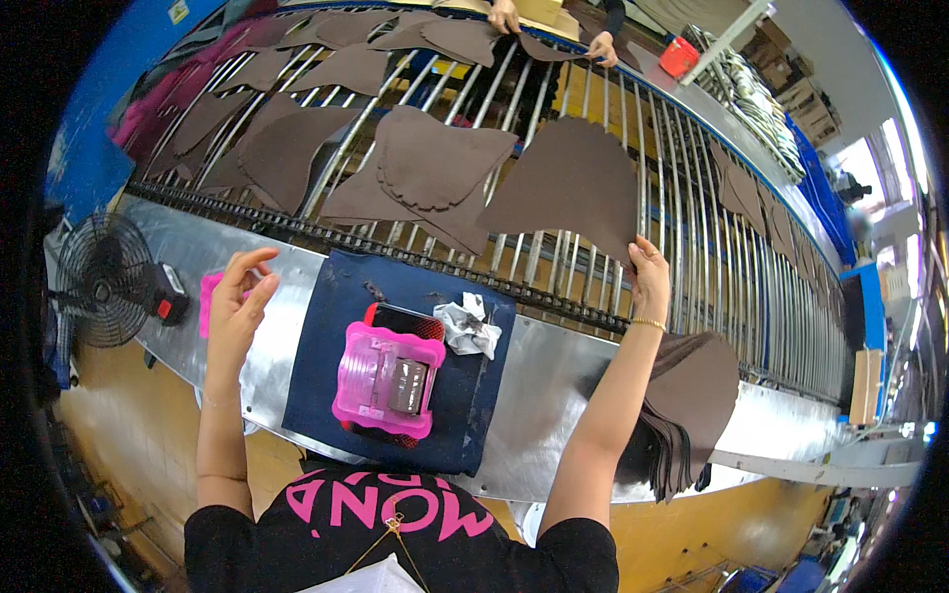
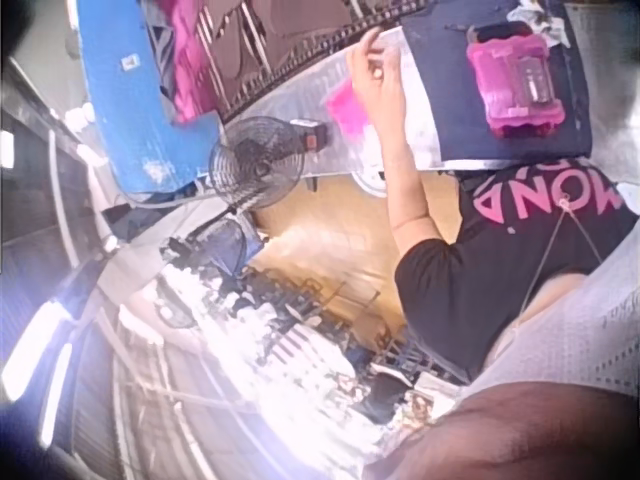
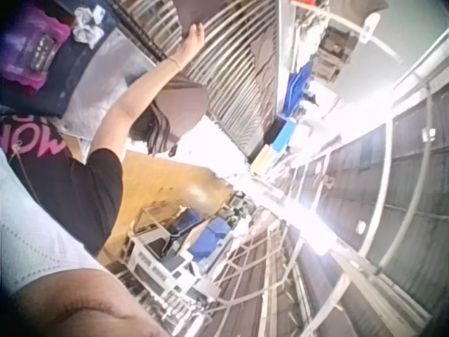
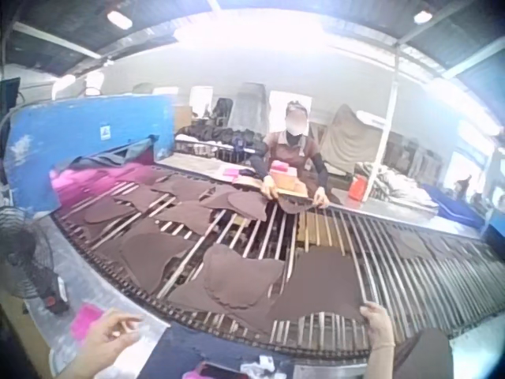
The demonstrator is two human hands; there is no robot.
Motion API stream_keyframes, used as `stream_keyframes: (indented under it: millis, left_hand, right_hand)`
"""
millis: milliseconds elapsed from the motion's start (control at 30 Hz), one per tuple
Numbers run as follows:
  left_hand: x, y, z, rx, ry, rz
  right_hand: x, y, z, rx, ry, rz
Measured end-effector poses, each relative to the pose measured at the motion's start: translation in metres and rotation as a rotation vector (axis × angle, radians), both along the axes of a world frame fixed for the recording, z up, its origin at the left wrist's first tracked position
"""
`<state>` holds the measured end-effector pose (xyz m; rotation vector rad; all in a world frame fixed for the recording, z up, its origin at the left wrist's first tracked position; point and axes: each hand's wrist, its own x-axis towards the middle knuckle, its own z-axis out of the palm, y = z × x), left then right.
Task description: The person repeatedly picks up brown fabric pieces from a conveyor belt and stacks them on a metal table. The person handles the pieces one at a time, aligning them into a growing pile.
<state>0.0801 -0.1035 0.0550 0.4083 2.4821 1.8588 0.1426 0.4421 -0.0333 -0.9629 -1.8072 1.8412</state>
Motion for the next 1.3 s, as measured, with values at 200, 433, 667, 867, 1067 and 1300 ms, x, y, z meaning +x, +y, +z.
stream_keyframes:
  millis: [200,433,667,867,1067,1300]
  left_hand:
    - [0.0,0.001,-0.008,0.039,-0.127,0.034]
    - [0.002,0.01,-0.008,0.045,-0.132,0.007]
    - [0.002,0.007,-0.013,0.073,-0.218,-0.01]
    - [-0.004,0.008,-0.025,0.125,-0.212,-0.085]
    - [-0.007,0.025,-0.02,0.123,-0.191,-0.157]
    - [0.002,0.03,-0.008,0.115,-0.186,-0.198]
  right_hand:
    - [0.02,0.048,-0.038,-0.116,-0.223,0.001]
    - [0.019,0.039,-0.041,0.016,-0.429,0.021]
    - [0.037,-0.021,0.017,0.915,-0.609,-0.179]
    - [0.163,-0.057,0.091,1.091,-0.392,-0.439]
    - [0.335,-0.015,0.052,0.744,-1.257,-0.672]
    - [0.355,0.0,0.034,1.019,-1.17,-0.539]
